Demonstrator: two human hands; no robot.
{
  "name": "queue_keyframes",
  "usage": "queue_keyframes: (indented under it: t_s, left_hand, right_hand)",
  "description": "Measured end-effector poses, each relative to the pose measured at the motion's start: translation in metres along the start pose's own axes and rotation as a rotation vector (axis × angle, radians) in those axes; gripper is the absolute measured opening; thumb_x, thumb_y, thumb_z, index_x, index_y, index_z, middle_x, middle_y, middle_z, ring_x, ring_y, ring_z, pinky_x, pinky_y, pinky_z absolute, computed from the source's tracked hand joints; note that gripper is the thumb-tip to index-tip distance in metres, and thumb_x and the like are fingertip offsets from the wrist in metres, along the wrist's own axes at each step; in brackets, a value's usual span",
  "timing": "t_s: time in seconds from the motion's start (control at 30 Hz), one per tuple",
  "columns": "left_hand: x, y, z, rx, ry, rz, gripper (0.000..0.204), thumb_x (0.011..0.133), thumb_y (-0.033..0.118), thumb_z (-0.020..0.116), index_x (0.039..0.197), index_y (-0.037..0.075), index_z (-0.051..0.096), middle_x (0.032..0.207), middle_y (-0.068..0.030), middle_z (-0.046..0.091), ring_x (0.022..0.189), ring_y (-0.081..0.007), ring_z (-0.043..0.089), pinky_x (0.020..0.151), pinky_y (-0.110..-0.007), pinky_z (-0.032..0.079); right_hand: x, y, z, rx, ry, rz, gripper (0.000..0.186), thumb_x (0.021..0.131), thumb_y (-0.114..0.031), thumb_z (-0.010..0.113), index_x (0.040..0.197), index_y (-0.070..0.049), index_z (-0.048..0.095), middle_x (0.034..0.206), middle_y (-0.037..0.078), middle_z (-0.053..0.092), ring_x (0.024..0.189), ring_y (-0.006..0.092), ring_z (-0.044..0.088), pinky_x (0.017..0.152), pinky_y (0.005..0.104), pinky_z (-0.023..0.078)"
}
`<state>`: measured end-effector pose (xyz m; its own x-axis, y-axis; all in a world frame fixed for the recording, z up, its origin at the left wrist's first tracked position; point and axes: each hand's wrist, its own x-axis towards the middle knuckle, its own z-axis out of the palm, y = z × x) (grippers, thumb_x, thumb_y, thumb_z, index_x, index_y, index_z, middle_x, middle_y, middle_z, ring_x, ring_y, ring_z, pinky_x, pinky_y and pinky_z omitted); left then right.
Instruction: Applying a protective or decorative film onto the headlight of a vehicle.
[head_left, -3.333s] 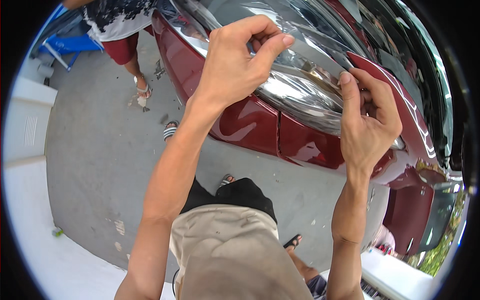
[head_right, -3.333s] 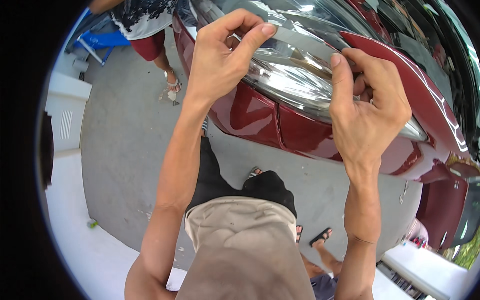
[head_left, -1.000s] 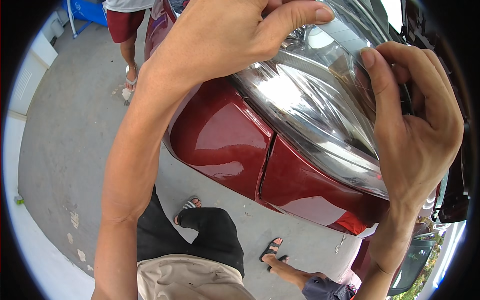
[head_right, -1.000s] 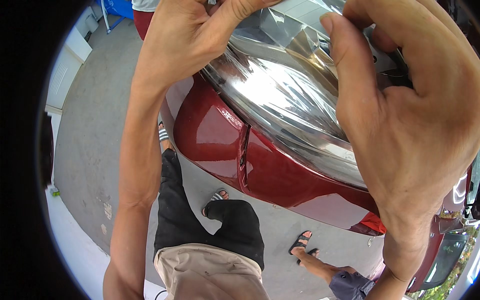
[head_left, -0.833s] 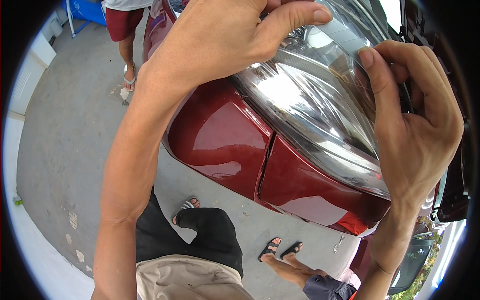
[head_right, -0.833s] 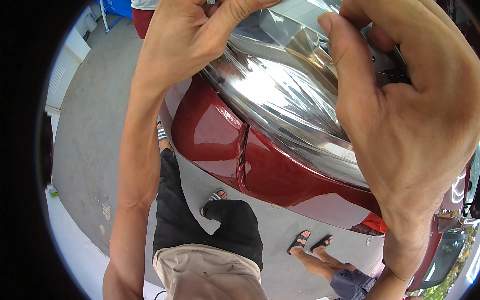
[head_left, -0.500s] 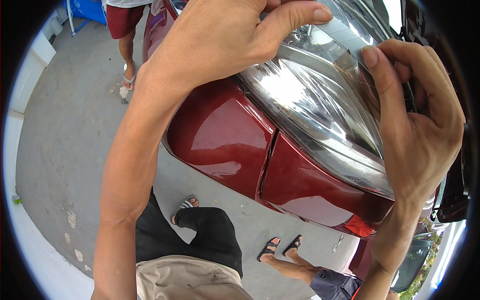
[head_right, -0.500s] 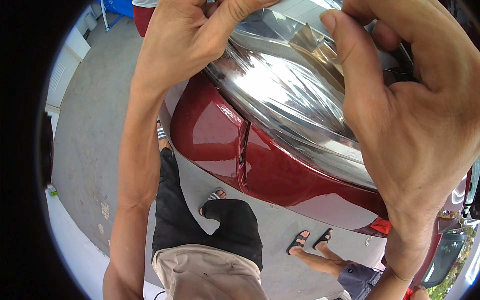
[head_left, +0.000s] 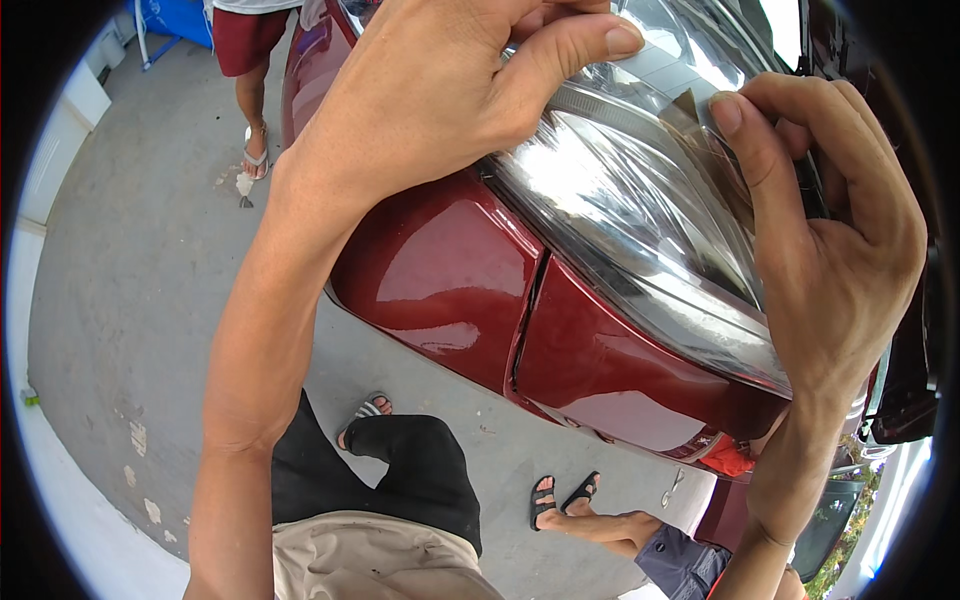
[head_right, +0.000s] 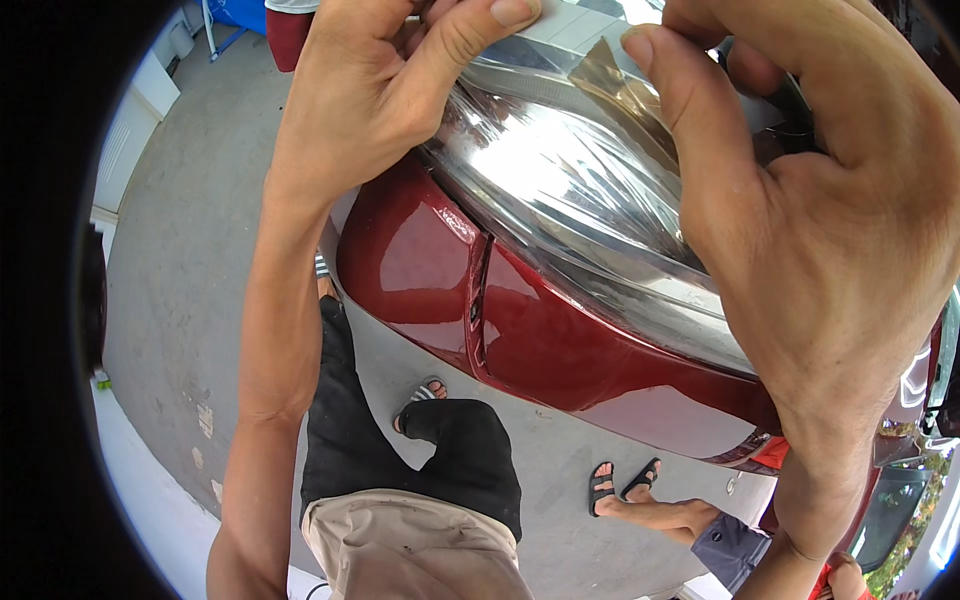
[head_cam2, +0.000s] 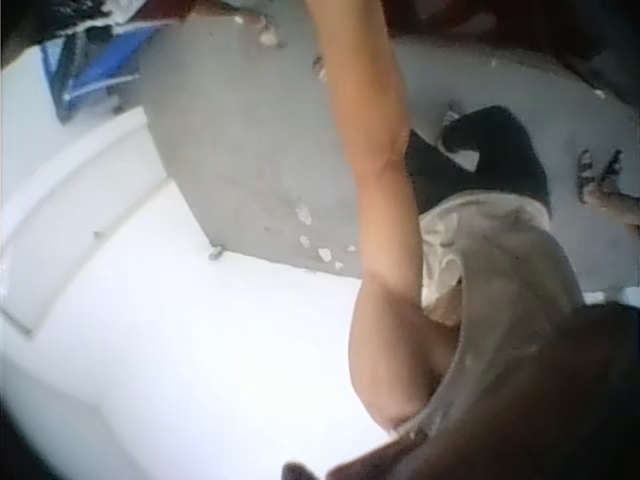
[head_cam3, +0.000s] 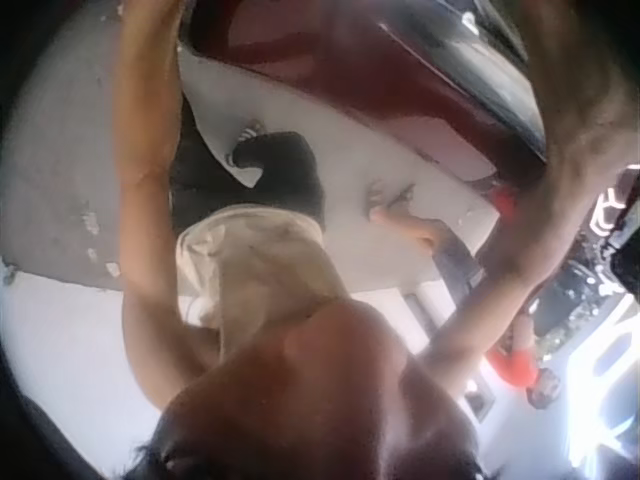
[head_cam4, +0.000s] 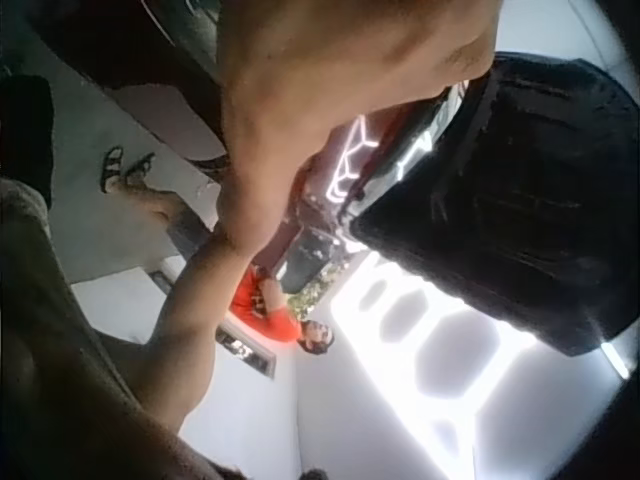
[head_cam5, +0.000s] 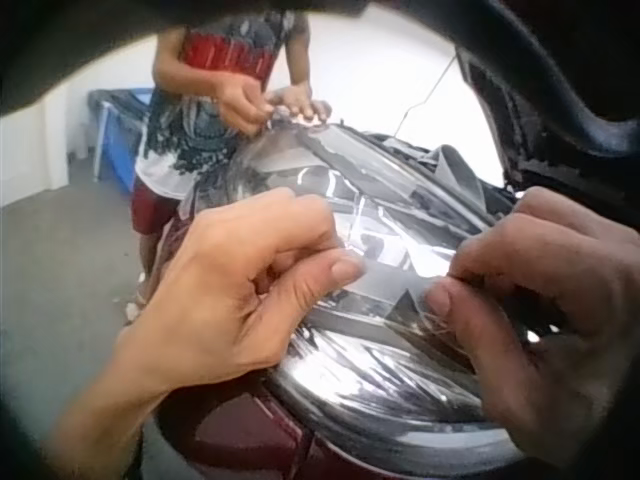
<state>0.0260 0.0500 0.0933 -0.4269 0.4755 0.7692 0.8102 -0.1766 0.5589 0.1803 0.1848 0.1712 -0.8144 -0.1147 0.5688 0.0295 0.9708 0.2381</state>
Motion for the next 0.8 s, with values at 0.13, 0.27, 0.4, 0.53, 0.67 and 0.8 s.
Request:
queue_keyframes:
  t_s: [0.13, 0.27, 0.4, 0.53, 0.67, 0.8]
  left_hand:
    - [-0.004, 0.002, 0.001, 0.011, 0.022, 0.017, 0.019, 0.091, 0.007, 0.070, 0.082, -0.002, 0.057, 0.070, -0.0106, 0.050, 0.060, -0.0234, 0.047, 0.057, -0.034, 0.038]
    - [-0.008, 0.001, 0.003, -0.003, 0.008, -0.001, 0.017, 0.091, 0.007, 0.070, 0.083, -0.002, 0.058, 0.071, -0.0116, 0.051, 0.062, -0.0244, 0.049, 0.057, -0.034, 0.039]
    - [-0.009, 0.014, -0.001, -0.036, 0.032, -0.100, 0.016, 0.091, 0.007, 0.071, 0.084, -0.001, 0.059, 0.073, -0.0122, 0.051, 0.063, -0.0251, 0.049, 0.058, -0.034, 0.039]
    - [-0.003, 0.004, 0.002, -0.030, 0.031, -0.080, 0.015, 0.091, 0.007, 0.071, 0.085, -0.001, 0.060, 0.073, -0.0122, 0.050, 0.063, -0.0254, 0.048, 0.057, -0.034, 0.038]
    - [-0.008, -0.007, 0.014, -0.037, 0.094, 0.024, 0.016, 0.090, 0.007, 0.072, 0.084, -0.001, 0.060, 0.072, -0.0118, 0.049, 0.063, -0.0249, 0.047, 0.057, -0.034, 0.037]
    - [-0.017, 0.002, 0.017, -0.022, 0.162, 0.106, 0.016, 0.090, 0.007, 0.072, 0.084, -0.001, 0.060, 0.072, -0.0114, 0.048, 0.063, -0.0244, 0.047, 0.056, -0.034, 0.036]
  right_hand:
    - [0.016, -0.019, -0.019, -0.169, -0.187, 0.056, 0.010, 0.087, -0.006, 0.080, 0.094, -0.001, 0.074, 0.081, -0.002, 0.062, 0.073, 0.0050, 0.050, 0.063, 0.0199, 0.040]
    - [0.000, 0.008, -0.004, 0.086, -0.095, 0.051, 0.010, 0.088, -0.005, 0.079, 0.094, -0.001, 0.073, 0.080, -0.001, 0.060, 0.073, 0.0054, 0.050, 0.064, 0.0207, 0.040]
    - [0.006, 0.010, -0.008, 0.199, -0.004, -0.087, 0.010, 0.087, -0.003, 0.079, 0.093, 0.000, 0.072, 0.079, -0.001, 0.058, 0.072, 0.0050, 0.049, 0.061, 0.0206, 0.037]
    - [0.008, 0.003, -0.018, 0.178, -0.113, 0.096, 0.010, 0.085, 0.001, 0.079, 0.090, 0.001, 0.070, 0.078, -0.001, 0.057, 0.069, 0.0044, 0.047, 0.056, 0.0212, 0.031]
    - [0.007, 0.009, -0.018, 0.278, -0.119, 0.097, 0.011, 0.085, 0.000, 0.079, 0.090, 0.002, 0.070, 0.077, -0.002, 0.054, 0.068, 0.0037, 0.045, 0.056, 0.0219, 0.030]
    - [0.011, 0.003, -0.024, 0.262, -0.186, 0.166, 0.011, 0.087, -0.002, 0.079, 0.092, 0.002, 0.070, 0.078, -0.002, 0.054, 0.070, 0.0031, 0.046, 0.058, 0.0213, 0.033]
